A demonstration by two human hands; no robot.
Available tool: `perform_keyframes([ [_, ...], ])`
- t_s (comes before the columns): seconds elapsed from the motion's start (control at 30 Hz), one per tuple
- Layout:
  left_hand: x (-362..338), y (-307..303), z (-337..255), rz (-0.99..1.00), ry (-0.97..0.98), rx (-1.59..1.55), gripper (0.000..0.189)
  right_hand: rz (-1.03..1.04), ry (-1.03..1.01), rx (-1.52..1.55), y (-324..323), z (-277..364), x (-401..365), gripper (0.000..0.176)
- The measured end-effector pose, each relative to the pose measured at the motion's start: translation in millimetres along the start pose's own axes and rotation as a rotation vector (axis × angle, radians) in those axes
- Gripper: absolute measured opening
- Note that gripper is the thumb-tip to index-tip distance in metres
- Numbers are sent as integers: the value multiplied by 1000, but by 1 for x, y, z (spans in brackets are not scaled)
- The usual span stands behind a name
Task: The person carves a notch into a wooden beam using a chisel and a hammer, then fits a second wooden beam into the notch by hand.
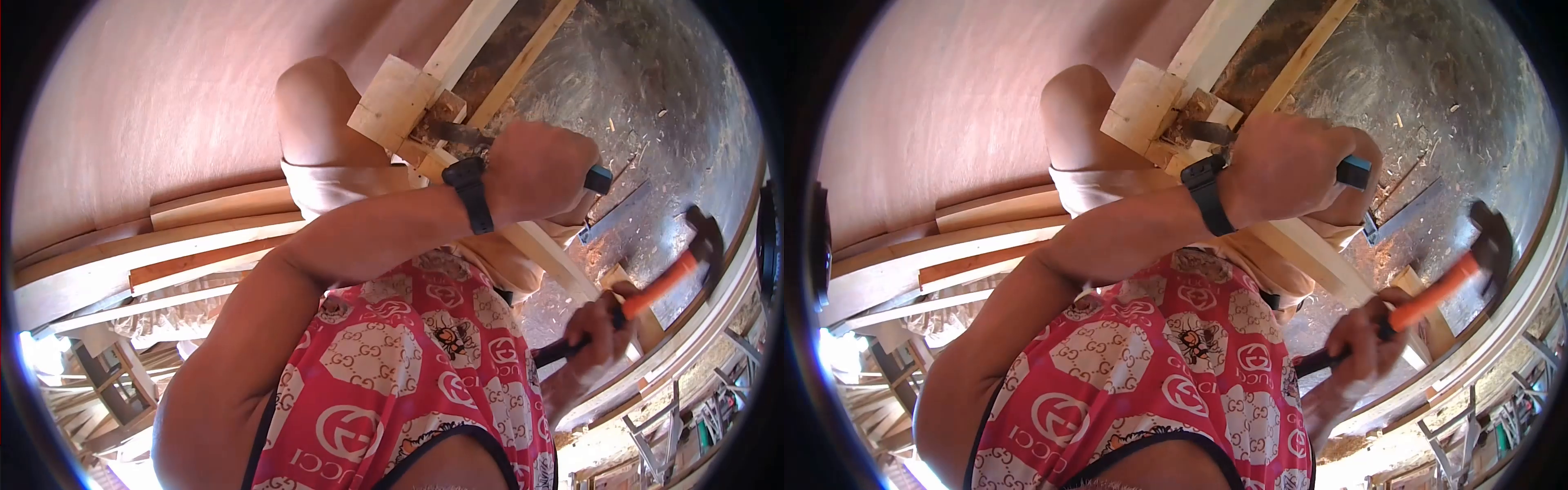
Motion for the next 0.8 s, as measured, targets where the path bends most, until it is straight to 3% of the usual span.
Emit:
perform_keyframes([
  [0.13,-1,4,2,85,-13,56,17,-149,-6,15,-5,2,-1,18],
  [0.2,-1,3,0,109,-3,-18,14,35,352,-429,13,-33,-16,17],
  [0.23,-3,5,0,123,4,-21,14,279,344,-411,29,-37,-23,19],
  [0.33,-2,9,2,169,25,-31,15,137,386,-395,7,-25,-27,29],
  [0.4,-2,9,3,150,20,14,13,-105,190,-241,-21,-12,-27,31],
  [0.47,-4,8,3,157,15,-19,12,-207,-68,-109,-36,6,-17,14],
  [0.5,-2,6,5,149,17,-44,12,-213,-71,-111,-30,0,-19,14],
  [0.6,2,6,-3,128,36,-96,13,-136,477,-662,-16,-50,-35,13],
  [0.67,-2,4,-3,175,31,-93,12,155,418,-580,12,-40,-45,26],
  [0.7,-1,6,1,215,23,-74,12,144,470,-572,11,-19,-40,34],
  [0.8,-3,8,2,182,21,-80,12,-138,149,-198,-16,7,-39,25],
])
Point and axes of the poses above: each hand's wrist, its own x-axis towards the middle knuckle, its own y-axis out of the palm, z = x × y, the point moved 7 cm from there along x, towards the middle knuckle, and after that the axes turned 7 degrees about -y, right-handed, at the moved point
